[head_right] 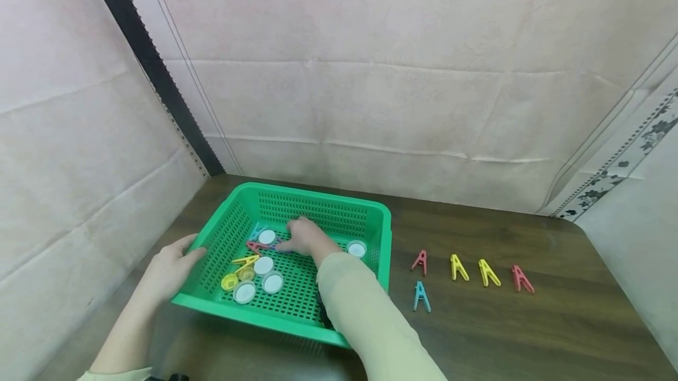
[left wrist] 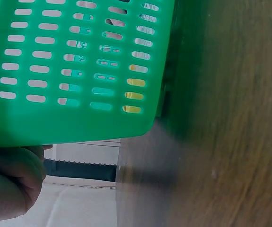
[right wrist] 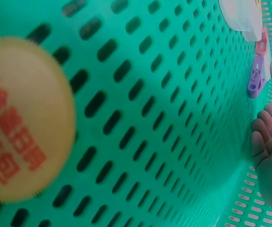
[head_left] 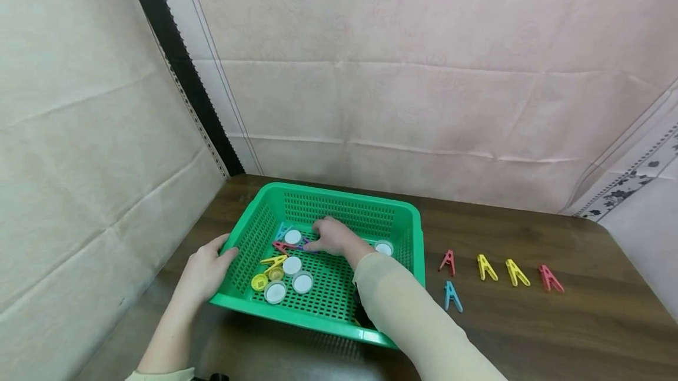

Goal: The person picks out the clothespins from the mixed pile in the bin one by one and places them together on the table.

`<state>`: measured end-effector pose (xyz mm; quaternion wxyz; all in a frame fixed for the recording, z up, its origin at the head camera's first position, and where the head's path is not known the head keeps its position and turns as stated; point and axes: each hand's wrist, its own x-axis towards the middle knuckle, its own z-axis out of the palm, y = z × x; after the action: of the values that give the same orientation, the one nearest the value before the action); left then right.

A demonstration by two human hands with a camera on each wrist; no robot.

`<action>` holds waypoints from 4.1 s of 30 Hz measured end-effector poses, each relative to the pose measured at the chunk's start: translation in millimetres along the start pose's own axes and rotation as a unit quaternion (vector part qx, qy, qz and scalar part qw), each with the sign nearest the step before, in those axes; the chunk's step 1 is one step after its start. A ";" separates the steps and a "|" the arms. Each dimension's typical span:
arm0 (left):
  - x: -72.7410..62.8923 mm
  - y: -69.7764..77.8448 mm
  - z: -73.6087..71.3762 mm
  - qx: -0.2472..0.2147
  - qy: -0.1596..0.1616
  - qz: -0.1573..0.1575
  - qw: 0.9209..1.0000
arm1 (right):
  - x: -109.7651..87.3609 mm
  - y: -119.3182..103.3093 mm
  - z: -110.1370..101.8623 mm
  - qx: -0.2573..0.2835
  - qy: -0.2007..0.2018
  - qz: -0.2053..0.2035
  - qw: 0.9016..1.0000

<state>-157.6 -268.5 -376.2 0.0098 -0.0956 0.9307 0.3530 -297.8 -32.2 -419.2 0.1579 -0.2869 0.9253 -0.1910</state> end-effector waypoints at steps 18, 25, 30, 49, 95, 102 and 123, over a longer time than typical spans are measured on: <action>1.2 -1.7 1.1 -0.006 0.000 -0.004 1.000 | 2.3 -2.3 6.7 0.000 -0.017 -0.007 1.000; 0.2 -1.5 0.7 -0.008 0.000 -0.008 1.000 | 3.6 -5.7 10.4 -0.004 -0.013 -0.017 1.000; -1.1 -4.1 0.1 -0.004 -0.001 -0.009 1.000 | 4.2 -8.4 13.7 -0.005 -0.012 -0.033 0.999; 1.1 -2.2 -2.2 -0.007 -0.003 -0.006 1.000 | 6.3 -12.0 15.3 -0.038 0.002 -0.046 0.998; 1.1 -2.7 1.8 -0.006 0.000 -0.005 1.000 | -5.4 -17.8 -7.0 -0.015 0.041 -0.072 0.996; 1.6 -4.4 1.6 0.008 0.000 0.003 1.000 | -14.6 -13.9 -21.2 0.015 0.063 -0.072 0.995; 1.4 -3.7 -1.6 0.019 -0.001 0.021 1.000 | -55.2 -4.8 -68.1 0.133 0.061 -0.080 0.986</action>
<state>-158.2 -272.5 -377.5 0.0048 -0.0755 0.9390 0.3355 -279.6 14.8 -347.3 0.1217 -0.3242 0.8738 -0.3414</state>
